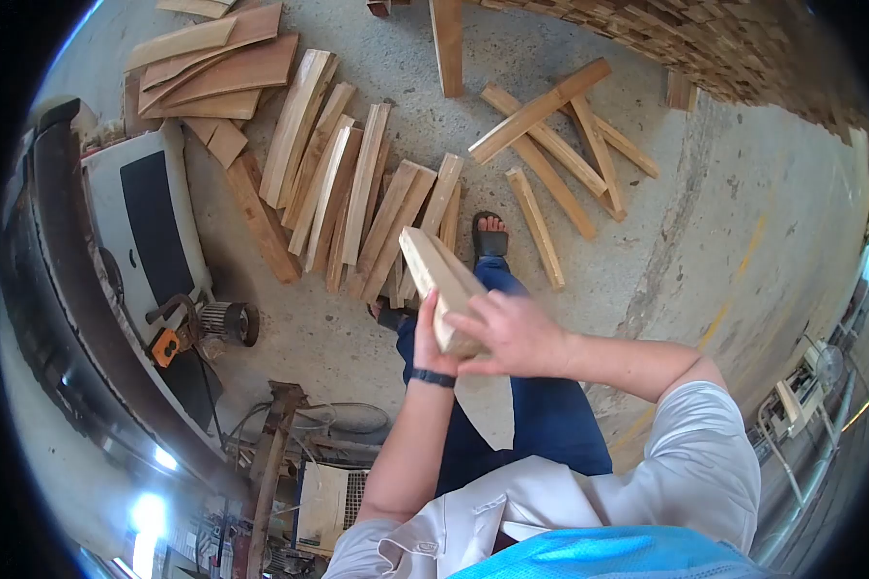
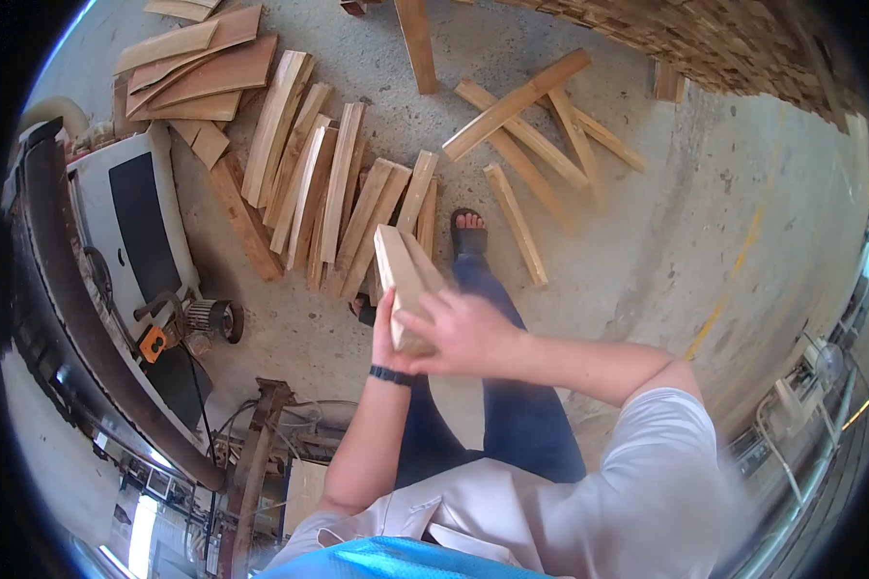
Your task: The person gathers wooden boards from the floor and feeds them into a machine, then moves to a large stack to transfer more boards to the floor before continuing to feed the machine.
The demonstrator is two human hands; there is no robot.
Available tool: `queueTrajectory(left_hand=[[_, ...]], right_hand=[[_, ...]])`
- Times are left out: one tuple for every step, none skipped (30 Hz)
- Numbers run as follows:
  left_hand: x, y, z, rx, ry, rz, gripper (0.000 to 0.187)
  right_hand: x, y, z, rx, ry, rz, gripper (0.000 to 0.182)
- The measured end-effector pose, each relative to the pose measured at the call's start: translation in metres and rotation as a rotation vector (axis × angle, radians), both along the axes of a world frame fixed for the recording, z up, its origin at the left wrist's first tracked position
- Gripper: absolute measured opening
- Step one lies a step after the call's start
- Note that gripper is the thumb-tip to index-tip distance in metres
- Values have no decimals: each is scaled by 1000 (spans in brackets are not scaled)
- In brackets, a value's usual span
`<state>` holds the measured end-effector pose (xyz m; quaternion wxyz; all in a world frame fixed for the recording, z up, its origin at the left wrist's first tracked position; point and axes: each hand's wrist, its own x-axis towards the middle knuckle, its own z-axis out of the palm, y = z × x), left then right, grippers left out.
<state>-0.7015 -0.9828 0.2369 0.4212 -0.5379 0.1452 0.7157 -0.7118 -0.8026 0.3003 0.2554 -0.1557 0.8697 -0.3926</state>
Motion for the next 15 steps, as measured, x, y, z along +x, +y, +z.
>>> queueTrajectory(left_hand=[[7,-15,-3,1,-8,2,61],[28,-34,-25,40,4,91,62],[31,-43,-28,39,0,89,62],[34,-52,-31,13,2,56,61],[37,-58,-32,-15,3,28,61],[40,-62,-30,-51,-46,18,60],[44,-66,-33,-54,-39,26,60],[50,-71,-38,-79,-67,-31,59],[55,-75,-41,-103,-94,-85,58],[59,-75,-42,-126,-80,-92,57],[61,-75,-43,-126,-76,-82,57],[63,-74,-42,-138,-68,-67,57],[64,-74,-42,-154,-66,-53,56],[62,-74,-39,-143,-82,-34,56],[62,-76,-37,-149,-102,-31,56]], right_hand=[[-3,-2,-7,-3,-3,-3,65],[-8,-3,-16,-117,-155,57,67],[-13,-3,-25,-232,-306,119,69],[-25,2,-40,-234,-384,67,75],[-42,9,-59,-236,-464,21,80],[-50,14,-92,-197,-219,-132,81],[-81,26,-105,-182,-283,-286,80],[-102,34,-143,-41,-132,-377,84],[-143,44,-145,44,-228,-499,88],[-175,56,-168,150,18,-533,82],[-210,68,-189,351,326,-477,78],[-246,79,-195,455,539,-439,76],[-285,89,-196,554,747,-397,75],[-321,97,-202,706,772,-363,69],[-347,103,-212,859,788,-324,64]])
